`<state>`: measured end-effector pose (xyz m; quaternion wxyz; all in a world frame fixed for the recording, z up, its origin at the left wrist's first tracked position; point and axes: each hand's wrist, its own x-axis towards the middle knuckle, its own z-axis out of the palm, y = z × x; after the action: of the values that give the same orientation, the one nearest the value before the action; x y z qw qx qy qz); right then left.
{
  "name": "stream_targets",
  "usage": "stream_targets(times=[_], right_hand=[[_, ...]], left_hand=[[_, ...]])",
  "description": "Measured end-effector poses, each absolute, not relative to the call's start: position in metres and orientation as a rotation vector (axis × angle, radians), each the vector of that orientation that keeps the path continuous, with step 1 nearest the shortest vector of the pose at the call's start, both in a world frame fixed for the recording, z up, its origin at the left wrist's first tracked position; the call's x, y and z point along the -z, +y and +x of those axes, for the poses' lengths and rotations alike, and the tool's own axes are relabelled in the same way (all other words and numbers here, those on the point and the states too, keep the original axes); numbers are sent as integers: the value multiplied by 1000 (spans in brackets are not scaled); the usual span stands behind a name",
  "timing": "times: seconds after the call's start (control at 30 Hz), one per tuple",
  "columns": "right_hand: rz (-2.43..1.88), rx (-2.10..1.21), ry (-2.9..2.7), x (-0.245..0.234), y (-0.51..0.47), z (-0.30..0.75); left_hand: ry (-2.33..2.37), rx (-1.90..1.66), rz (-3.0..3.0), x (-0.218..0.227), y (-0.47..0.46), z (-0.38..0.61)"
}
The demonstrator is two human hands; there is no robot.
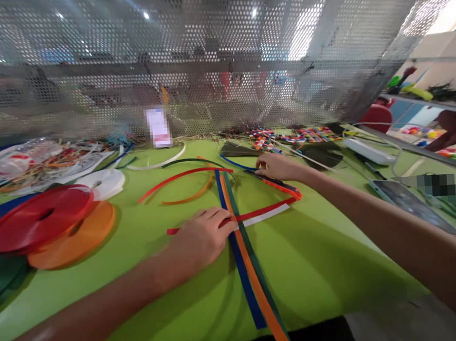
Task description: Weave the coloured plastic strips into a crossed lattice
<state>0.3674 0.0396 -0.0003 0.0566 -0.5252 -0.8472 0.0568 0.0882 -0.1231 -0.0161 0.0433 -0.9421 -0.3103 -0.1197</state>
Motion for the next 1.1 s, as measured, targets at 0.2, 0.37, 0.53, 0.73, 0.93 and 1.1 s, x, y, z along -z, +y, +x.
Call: stream_targets(times=[0.2, 0.37, 0.53, 0.73, 0.93, 1.1], right_hand=[[-1590, -177, -2494, 2, 34, 365], [-1531, -113, -2367, -6, 27, 372], [-1244, -343, -2248, -19, 9, 385], [-979, -611, -2591, -34, -28, 386], [-970, -465, -2592, -26, -36, 390], [-1018, -483, -2553, -30, -36, 401]], left_hand=[[-917, 374, -2847, 17, -123, 88], [-846, 414, -2843, 17, -127, 88], [-796, 415, -2884, 14, -134, 90], [-784, 442, -2906, 17, -133, 91], [-791, 462, -2896, 13, -134, 91], [-820, 448, -2876, 6, -135, 94]])
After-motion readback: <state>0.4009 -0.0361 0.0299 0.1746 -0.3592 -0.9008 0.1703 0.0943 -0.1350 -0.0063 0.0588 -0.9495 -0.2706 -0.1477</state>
